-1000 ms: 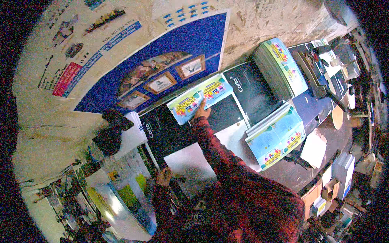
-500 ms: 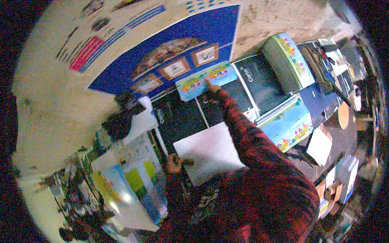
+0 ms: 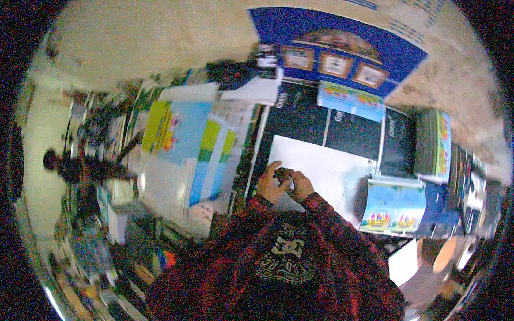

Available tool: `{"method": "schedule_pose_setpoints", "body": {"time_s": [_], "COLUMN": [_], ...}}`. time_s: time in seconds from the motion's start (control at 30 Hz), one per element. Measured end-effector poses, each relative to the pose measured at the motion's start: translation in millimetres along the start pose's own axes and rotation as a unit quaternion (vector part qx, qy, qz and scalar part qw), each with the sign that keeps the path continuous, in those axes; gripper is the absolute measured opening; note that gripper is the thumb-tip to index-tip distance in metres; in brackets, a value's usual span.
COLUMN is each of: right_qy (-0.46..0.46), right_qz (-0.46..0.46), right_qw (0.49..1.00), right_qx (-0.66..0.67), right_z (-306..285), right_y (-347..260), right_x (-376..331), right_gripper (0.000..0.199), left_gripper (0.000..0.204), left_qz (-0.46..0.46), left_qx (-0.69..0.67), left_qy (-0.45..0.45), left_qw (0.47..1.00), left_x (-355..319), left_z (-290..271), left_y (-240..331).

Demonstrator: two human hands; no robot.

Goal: The person repeatedly picks up stacks of printed paper sheets from a table, aligns them, and places them into a growing pile. The person handles the papers by hand, occasionally adjusting the stack's position. The task involves repetitive handling of identical printed sheets in a cluttered workspace.

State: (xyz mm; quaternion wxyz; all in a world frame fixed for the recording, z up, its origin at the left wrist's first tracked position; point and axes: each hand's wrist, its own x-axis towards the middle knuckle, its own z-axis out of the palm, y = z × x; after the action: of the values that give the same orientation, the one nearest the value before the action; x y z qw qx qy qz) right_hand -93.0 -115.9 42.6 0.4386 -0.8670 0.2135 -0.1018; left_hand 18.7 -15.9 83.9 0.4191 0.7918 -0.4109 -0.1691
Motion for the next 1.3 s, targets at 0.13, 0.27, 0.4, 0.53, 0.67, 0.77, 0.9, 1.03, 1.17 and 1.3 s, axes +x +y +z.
{"method": "schedule_pose_setpoints", "body": {"time_s": [0.13,0.27,0.4,0.53,0.67,0.77,0.9,1.03,1.17,1.3], "right_qy": [-0.045,-0.07,-0.171,-0.144,-0.137,-0.109,-0.212,-0.02,0.164,0.389], "right_qz": [-0.024,-0.126,-0.142,-0.166,-0.113,-0.151,-0.035,-0.099,-0.088,0.159], "right_qw": [0.992,0.989,0.974,0.974,0.984,0.978,0.976,0.995,0.98,0.907], "right_qx": [0.111,0.041,-0.047,-0.049,-0.015,0.093,0.04,0.0,0.07,-0.034], "right_z": [32,72,129,190,199,216,204,162,53,-106], "right_y": [-14,-32,-93,-100,-104,-71,-77,-53,-13,74], "right_x": [10,57,85,86,87,96,87,62,-6,-139], "right_gripper": [0.044,0.049,0.056,0.058,0.052,0.032,0.049,0.058,0.05,0.05], "left_gripper": [0.065,0.057,0.055,0.054,0.052,0.051,0.05,0.049,0.047,0.046], "left_qz": [-0.067,-0.105,-0.301,-0.323,-0.299,-0.258,-0.226,-0.204,-0.206,-0.203], "left_qx": [-0.034,0.32,0.175,0.117,0.099,0.1,0.106,0.129,0.143,0.154], "left_qy": [0.055,-0.062,0.011,0.034,0.027,-0.004,-0.025,-0.058,-0.074,-0.071], "left_qw": [0.996,0.939,0.937,0.938,0.949,0.961,0.968,0.969,0.965,0.964], "left_x": [-84,-222,-294,-299,-283,-251,-241,-223,-213,-205], "left_z": [-36,-72,-81,-66,-61,-58,-62,-71,-76,-82], "left_y": [-46,-140,-160,-170,-180,-188,-205,-219,-226,-211]}}
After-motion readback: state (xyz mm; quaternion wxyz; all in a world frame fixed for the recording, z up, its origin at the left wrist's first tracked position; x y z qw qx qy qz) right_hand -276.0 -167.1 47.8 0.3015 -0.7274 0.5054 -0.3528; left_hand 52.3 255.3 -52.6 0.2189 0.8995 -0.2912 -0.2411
